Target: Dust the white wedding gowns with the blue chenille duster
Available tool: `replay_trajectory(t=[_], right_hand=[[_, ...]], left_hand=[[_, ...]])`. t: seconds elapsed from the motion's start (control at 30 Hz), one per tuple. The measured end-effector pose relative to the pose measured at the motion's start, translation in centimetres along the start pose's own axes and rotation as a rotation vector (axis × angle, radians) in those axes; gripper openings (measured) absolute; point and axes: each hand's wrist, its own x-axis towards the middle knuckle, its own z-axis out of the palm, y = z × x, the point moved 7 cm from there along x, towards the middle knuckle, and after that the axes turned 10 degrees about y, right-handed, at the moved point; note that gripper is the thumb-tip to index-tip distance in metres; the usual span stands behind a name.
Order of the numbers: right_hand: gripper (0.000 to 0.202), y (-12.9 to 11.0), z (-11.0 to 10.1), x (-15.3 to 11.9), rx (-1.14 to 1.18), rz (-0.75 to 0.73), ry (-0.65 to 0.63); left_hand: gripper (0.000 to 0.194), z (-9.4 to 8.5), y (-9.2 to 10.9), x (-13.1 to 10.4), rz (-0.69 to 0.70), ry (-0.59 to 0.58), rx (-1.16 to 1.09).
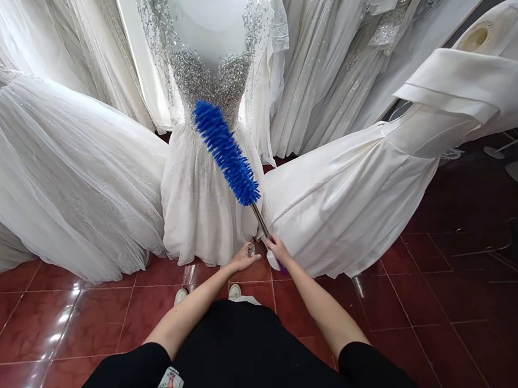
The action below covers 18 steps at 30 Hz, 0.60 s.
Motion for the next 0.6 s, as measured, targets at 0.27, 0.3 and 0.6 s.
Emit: replay_trajectory(t=[0.27, 0.3, 0.6], right_hand=[[0.026, -10.1, 21.8, 1.8, 0.814, 0.384, -0.013], [0.025, -11.1, 23.6, 2.1, 0.851, 0.409, -0.012], [0.027, -14.3, 36.4, 1.9, 0.857, 0.498, 0.219]], left_hand=[[0.057, -13.6, -10.1, -3.7, -0.186, 0.266, -0.061], [0.057, -16.0, -11.2, -4.1, -0.179, 0.311, -0.005], [0.068, -29.0, -19.7, -7.0, -0.242, 0.243, 0.242]])
